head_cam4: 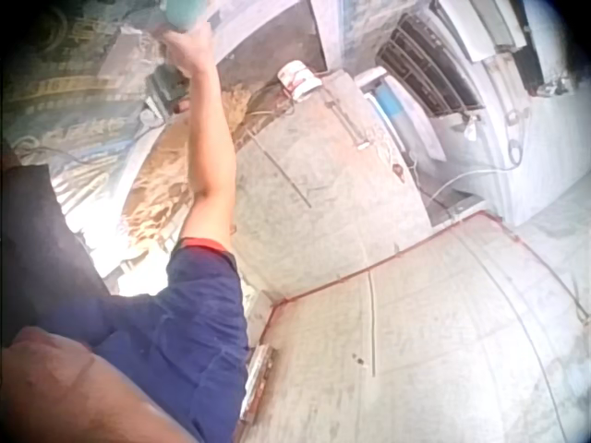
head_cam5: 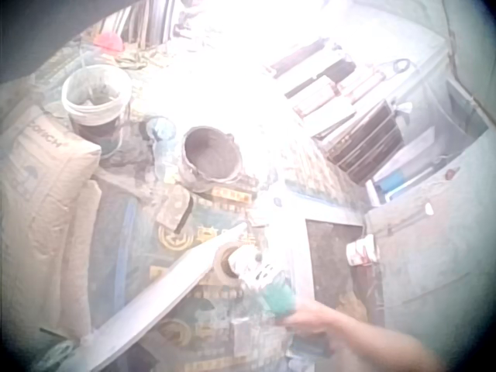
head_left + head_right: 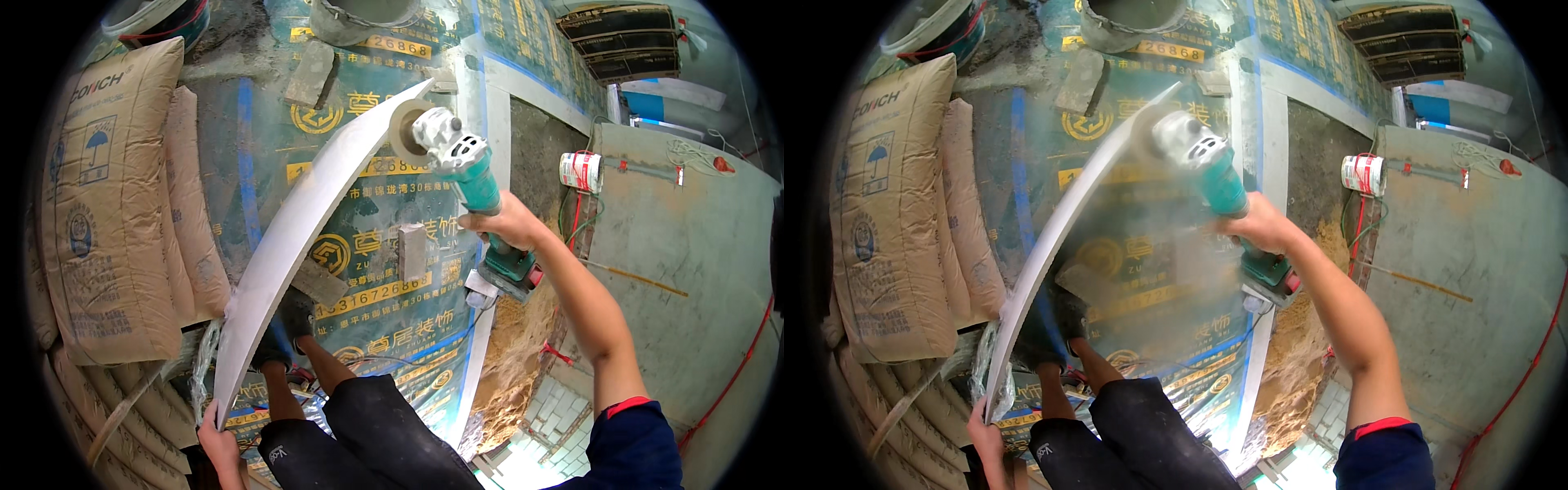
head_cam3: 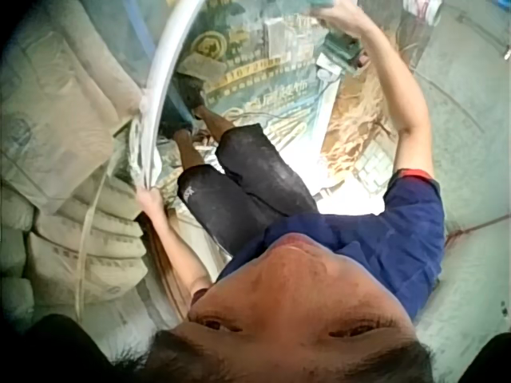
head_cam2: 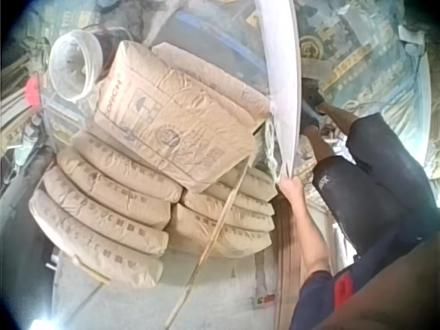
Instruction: The person cuts a ceramic tile using a circular saw and then smooths the edge of the tile with an angle grinder.
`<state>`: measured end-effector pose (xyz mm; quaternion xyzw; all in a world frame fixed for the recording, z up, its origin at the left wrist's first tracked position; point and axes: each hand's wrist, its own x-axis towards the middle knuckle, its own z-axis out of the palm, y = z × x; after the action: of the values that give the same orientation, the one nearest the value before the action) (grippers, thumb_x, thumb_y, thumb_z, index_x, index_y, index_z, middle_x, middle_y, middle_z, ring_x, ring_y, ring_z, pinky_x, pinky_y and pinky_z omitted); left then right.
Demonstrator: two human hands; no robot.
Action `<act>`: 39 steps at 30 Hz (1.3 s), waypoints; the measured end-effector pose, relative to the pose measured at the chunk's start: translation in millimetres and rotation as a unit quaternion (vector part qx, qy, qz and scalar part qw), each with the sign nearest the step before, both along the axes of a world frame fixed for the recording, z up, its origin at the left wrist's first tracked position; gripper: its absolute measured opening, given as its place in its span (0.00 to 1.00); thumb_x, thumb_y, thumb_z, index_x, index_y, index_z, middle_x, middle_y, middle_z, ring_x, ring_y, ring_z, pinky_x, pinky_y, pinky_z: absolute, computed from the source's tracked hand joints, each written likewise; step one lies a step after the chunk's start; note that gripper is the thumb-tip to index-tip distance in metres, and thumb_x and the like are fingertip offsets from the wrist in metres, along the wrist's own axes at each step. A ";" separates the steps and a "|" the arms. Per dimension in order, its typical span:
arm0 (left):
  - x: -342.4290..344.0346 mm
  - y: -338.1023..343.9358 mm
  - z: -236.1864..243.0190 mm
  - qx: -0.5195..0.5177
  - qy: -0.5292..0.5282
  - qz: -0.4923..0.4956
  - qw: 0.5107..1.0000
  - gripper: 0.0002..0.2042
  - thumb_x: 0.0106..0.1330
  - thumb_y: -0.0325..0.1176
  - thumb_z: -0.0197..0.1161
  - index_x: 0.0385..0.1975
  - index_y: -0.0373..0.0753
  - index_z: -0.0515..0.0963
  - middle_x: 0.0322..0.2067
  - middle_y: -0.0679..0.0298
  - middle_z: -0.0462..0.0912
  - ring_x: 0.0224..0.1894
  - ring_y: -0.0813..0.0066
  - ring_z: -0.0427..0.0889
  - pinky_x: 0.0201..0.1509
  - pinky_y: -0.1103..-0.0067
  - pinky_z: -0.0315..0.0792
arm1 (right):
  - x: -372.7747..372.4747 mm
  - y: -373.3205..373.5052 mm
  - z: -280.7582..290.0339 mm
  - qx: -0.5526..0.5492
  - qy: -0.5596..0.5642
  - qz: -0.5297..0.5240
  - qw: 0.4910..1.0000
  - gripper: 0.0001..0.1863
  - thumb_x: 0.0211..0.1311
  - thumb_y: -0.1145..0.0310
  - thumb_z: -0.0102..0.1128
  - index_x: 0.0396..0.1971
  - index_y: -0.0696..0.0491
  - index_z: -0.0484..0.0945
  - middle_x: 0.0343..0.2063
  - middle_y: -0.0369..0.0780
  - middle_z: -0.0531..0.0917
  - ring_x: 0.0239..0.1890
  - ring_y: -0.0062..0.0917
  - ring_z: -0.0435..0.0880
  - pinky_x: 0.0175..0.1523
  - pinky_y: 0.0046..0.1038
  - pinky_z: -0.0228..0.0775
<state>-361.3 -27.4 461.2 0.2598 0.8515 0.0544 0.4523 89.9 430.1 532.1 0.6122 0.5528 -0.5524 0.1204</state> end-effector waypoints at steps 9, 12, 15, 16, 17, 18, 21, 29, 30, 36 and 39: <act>3.3 4.4 2.8 0.006 0.000 0.010 1.000 0.29 0.46 0.10 0.45 0.52 0.29 0.77 0.44 0.42 0.83 0.51 0.47 0.81 0.58 0.70 0.70 | -16.2 -31.7 6.9 0.033 -0.006 0.118 0.992 0.17 0.52 0.57 0.73 0.28 0.55 0.78 0.22 0.34 0.79 0.29 0.18 0.76 0.39 0.25 0.70; 4.3 3.7 -0.3 0.015 0.001 0.011 1.000 0.29 0.46 0.10 0.44 0.52 0.29 0.77 0.44 0.42 0.83 0.52 0.48 0.81 0.59 0.70 0.70 | -4.8 -23.2 -1.8 0.068 0.016 0.125 0.990 0.17 0.51 0.57 0.74 0.27 0.55 0.78 0.22 0.34 0.79 0.27 0.17 0.77 0.35 0.25 0.71; 5.4 3.6 -2.3 0.012 0.004 0.012 1.000 0.29 0.45 0.10 0.44 0.52 0.29 0.77 0.45 0.43 0.83 0.52 0.49 0.82 0.59 0.70 0.70 | 4.0 0.7 2.9 -0.007 -0.023 0.042 0.999 0.17 0.51 0.57 0.74 0.27 0.54 0.78 0.22 0.35 0.79 0.24 0.17 0.77 0.30 0.25 0.71; 5.0 4.3 -1.9 0.009 0.005 0.015 1.000 0.29 0.45 0.10 0.45 0.52 0.28 0.77 0.45 0.43 0.83 0.52 0.50 0.82 0.59 0.71 0.70 | 7.6 7.2 -1.8 -0.003 0.003 0.017 1.000 0.17 0.51 0.57 0.73 0.27 0.54 0.77 0.22 0.35 0.78 0.20 0.17 0.76 0.25 0.25 0.69; 4.7 3.6 -2.2 0.015 -0.003 0.017 1.000 0.29 0.45 0.10 0.46 0.52 0.29 0.77 0.45 0.43 0.83 0.52 0.51 0.82 0.60 0.71 0.70 | 9.0 12.8 -2.1 0.000 0.009 -0.028 1.000 0.17 0.52 0.58 0.72 0.28 0.55 0.76 0.23 0.34 0.78 0.20 0.18 0.75 0.26 0.25 0.68; -0.1 -3.6 0.8 0.017 -0.003 0.022 1.000 0.29 0.45 0.10 0.46 0.52 0.29 0.77 0.46 0.44 0.83 0.52 0.52 0.82 0.60 0.71 0.69 | 5.4 18.4 -7.8 0.004 0.001 -0.028 1.000 0.17 0.52 0.58 0.71 0.29 0.55 0.76 0.23 0.34 0.77 0.21 0.19 0.75 0.26 0.25 0.68; -12.4 -28.7 -1.9 0.028 -0.016 0.024 0.999 0.30 0.44 0.10 0.49 0.53 0.30 0.78 0.47 0.46 0.83 0.52 0.54 0.82 0.60 0.72 0.70 | 9.9 27.0 -8.5 0.115 -0.047 -0.039 0.991 0.15 0.54 0.59 0.69 0.32 0.53 0.76 0.26 0.33 0.77 0.26 0.19 0.76 0.30 0.24 0.68; 1.0 10.4 2.3 -0.020 0.017 -0.037 0.999 0.22 0.49 0.23 0.57 0.48 0.36 0.81 0.48 0.50 0.83 0.50 0.49 0.81 0.55 0.63 0.74 | 19.9 -63.5 66.0 0.022 0.138 -0.327 0.934 0.21 0.70 0.47 0.54 0.46 0.51 0.73 0.32 0.35 0.79 0.19 0.18 0.73 0.23 0.22 0.67; -2.8 7.9 5.4 -0.022 0.019 -0.026 0.999 0.21 0.49 0.23 0.57 0.47 0.36 0.81 0.47 0.51 0.83 0.49 0.49 0.81 0.54 0.63 0.74 | 8.4 -77.5 70.2 -0.008 0.159 -0.335 0.929 0.23 0.70 0.46 0.53 0.48 0.52 0.72 0.34 0.35 0.79 0.19 0.18 0.73 0.24 0.23 0.68; 8.9 -5.1 -5.3 0.056 0.066 -0.012 0.996 0.18 0.50 0.25 0.58 0.44 0.37 0.81 0.42 0.53 0.83 0.46 0.49 0.80 0.50 0.61 0.75 | -107.0 -110.3 102.6 -0.165 0.265 -0.315 0.896 0.31 0.68 0.44 0.55 0.54 0.58 0.68 0.41 0.42 0.78 0.23 0.23 0.75 0.27 0.29 0.72; 13.7 -16.6 -18.2 0.069 0.069 0.004 0.995 0.14 0.52 0.27 0.59 0.40 0.37 0.80 0.41 0.54 0.83 0.48 0.51 0.80 0.47 0.59 0.76 | -187.8 -122.9 115.3 -0.213 0.267 -0.270 0.900 0.33 0.64 0.48 0.62 0.55 0.60 0.67 0.42 0.44 0.77 0.25 0.24 0.77 0.30 0.31 0.74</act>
<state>-347.6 -44.0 443.0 0.2903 0.8760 0.0962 0.3731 -97.9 307.2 647.4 0.5272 0.2470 -0.8110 -0.0577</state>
